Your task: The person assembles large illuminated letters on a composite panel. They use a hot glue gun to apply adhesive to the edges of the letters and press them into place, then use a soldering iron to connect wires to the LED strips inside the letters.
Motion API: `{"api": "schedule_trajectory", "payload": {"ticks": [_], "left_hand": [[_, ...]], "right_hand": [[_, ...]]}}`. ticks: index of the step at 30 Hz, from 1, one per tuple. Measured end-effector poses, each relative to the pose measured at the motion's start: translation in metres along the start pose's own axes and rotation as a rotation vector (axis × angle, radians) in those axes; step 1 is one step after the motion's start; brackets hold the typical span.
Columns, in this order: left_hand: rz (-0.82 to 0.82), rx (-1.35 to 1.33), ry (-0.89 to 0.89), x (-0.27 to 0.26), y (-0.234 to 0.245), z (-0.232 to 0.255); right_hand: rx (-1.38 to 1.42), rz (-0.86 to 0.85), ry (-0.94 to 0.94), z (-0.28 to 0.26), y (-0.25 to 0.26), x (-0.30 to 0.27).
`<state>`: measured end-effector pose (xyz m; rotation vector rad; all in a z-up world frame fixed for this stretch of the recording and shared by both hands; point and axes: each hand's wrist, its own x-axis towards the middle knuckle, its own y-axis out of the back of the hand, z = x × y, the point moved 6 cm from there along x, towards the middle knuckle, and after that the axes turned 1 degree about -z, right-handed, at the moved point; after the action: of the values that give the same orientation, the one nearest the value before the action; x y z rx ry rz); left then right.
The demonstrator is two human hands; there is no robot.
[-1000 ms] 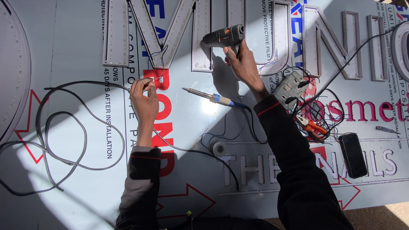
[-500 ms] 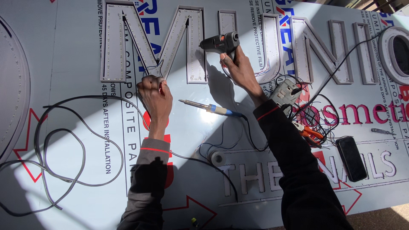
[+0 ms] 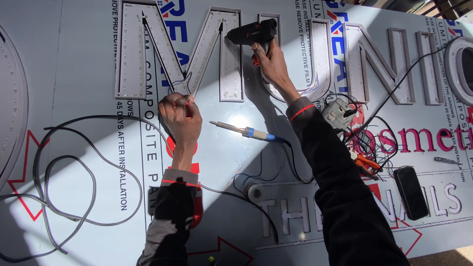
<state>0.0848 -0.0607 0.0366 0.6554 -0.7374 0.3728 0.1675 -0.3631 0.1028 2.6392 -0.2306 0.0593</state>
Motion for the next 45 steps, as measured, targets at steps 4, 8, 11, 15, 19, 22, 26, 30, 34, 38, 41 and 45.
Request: {"api": "schedule_trajectory", "payload": {"ticks": [4, 8, 11, 15, 19, 22, 26, 30, 34, 38, 41, 45], "left_hand": [[-0.015, -0.017, 0.015, 0.001, -0.002, -0.001], [-0.074, 0.010, -0.005, -0.001, -0.009, -0.006], [-0.098, 0.017, -0.009, 0.000, -0.009, -0.007], [-0.092, 0.050, 0.038, 0.000, -0.008, -0.012], [-0.014, -0.025, 0.133, 0.008, 0.000, -0.019], [-0.001, -0.047, 0.174, 0.007, 0.001, -0.020], [-0.037, -0.046, 0.204, 0.001, -0.002, -0.024], [-0.027, -0.045, 0.204, 0.003, -0.003, -0.025], [-0.034, -0.047, 0.191, 0.002, -0.005, -0.023], [-0.037, -0.044, 0.196, 0.001, -0.003, -0.023], [-0.043, -0.045, 0.209, 0.002, -0.006, -0.026], [-0.023, -0.044, 0.176, 0.004, -0.003, -0.021]], "right_hand": [[-0.047, 0.013, 0.008, 0.003, 0.000, 0.000], [-0.101, 0.004, 0.055, -0.001, -0.007, 0.002], [-0.108, 0.029, 0.061, -0.001, 0.001, 0.003], [-0.267, 0.140, 0.042, 0.002, 0.006, 0.009], [-0.005, 0.073, 0.048, -0.006, 0.001, 0.026], [0.042, 0.065, -0.049, -0.004, -0.001, 0.036], [0.070, 0.037, -0.067, -0.003, -0.002, 0.041], [0.054, 0.082, -0.117, -0.007, 0.004, 0.042], [0.025, 0.050, -0.089, -0.012, 0.000, 0.040], [-0.081, 0.090, 0.028, -0.014, 0.005, 0.038], [-0.259, 0.140, 0.058, -0.017, 0.014, 0.040], [-0.295, 0.130, 0.075, -0.020, 0.013, 0.043]]}}
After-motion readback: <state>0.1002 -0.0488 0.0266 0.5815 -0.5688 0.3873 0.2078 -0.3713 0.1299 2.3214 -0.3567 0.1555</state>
